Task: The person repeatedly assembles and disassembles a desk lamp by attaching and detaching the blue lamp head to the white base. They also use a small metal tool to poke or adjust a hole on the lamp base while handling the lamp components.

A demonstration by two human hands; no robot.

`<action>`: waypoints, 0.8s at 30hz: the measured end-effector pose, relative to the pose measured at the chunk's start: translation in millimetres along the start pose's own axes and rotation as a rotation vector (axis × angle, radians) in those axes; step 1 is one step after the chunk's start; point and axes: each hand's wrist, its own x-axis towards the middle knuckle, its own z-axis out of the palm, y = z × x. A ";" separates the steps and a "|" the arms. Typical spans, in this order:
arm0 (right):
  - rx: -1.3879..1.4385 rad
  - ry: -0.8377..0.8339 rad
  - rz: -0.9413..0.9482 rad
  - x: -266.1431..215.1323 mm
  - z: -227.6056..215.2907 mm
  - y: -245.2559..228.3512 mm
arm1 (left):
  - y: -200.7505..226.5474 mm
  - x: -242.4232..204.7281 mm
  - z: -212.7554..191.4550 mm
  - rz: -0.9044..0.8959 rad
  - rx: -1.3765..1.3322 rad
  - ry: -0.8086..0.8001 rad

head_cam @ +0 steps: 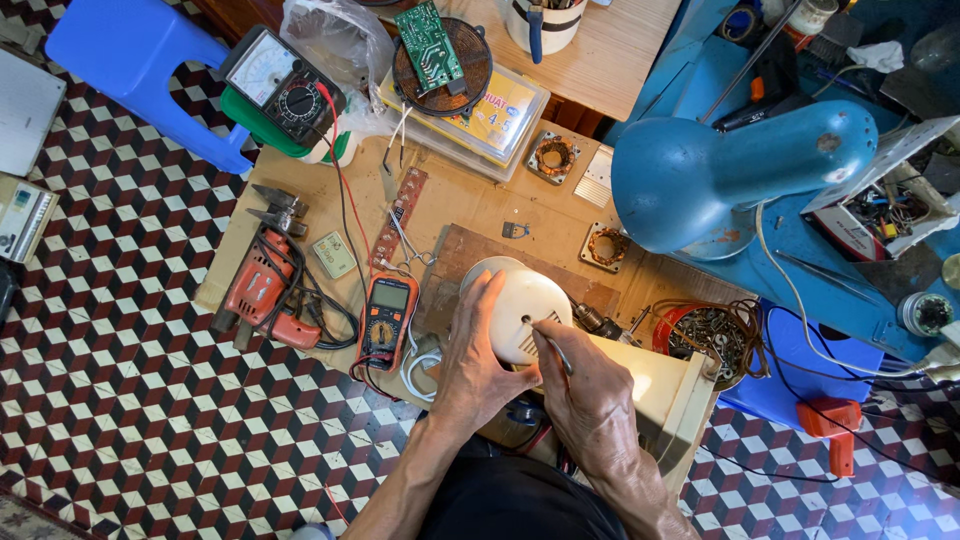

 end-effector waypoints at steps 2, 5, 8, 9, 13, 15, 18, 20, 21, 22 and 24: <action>0.013 -0.022 0.007 -0.7 2.0 2.6 | 0.5 -0.3 0.6 0.021 0.002 0.019; 0.043 -0.060 0.009 2.2 4.4 8.2 | 1.5 0.6 2.0 0.066 0.010 0.054; 0.051 -0.048 0.046 1.6 7.4 9.3 | 1.2 -0.9 1.8 0.062 0.021 0.053; 0.036 -0.035 0.038 1.5 8.0 9.1 | 1.3 -1.0 1.9 0.057 0.027 0.054; 0.014 -0.052 0.058 2.2 8.0 8.8 | 0.7 -1.2 2.9 0.064 0.033 0.066; 0.036 -0.061 0.091 3.7 7.1 9.4 | -0.3 -1.3 2.9 0.063 0.029 0.059; 0.064 -0.079 0.145 6.7 6.1 11.5 | -1.5 -1.1 3.9 0.065 0.028 0.050; 0.071 -0.078 0.158 7.9 6.4 12.0 | -1.8 -0.8 4.4 0.064 0.028 0.047; 0.069 -0.071 0.155 7.6 7.0 11.9 | -2.0 -0.9 4.6 0.062 0.027 0.045; 0.068 -0.064 0.153 6.7 7.7 11.9 | -2.4 -1.1 4.8 0.058 0.026 0.043; 0.069 -0.029 0.102 3.5 8.7 11.4 | -2.7 -1.4 5.2 0.062 0.032 0.048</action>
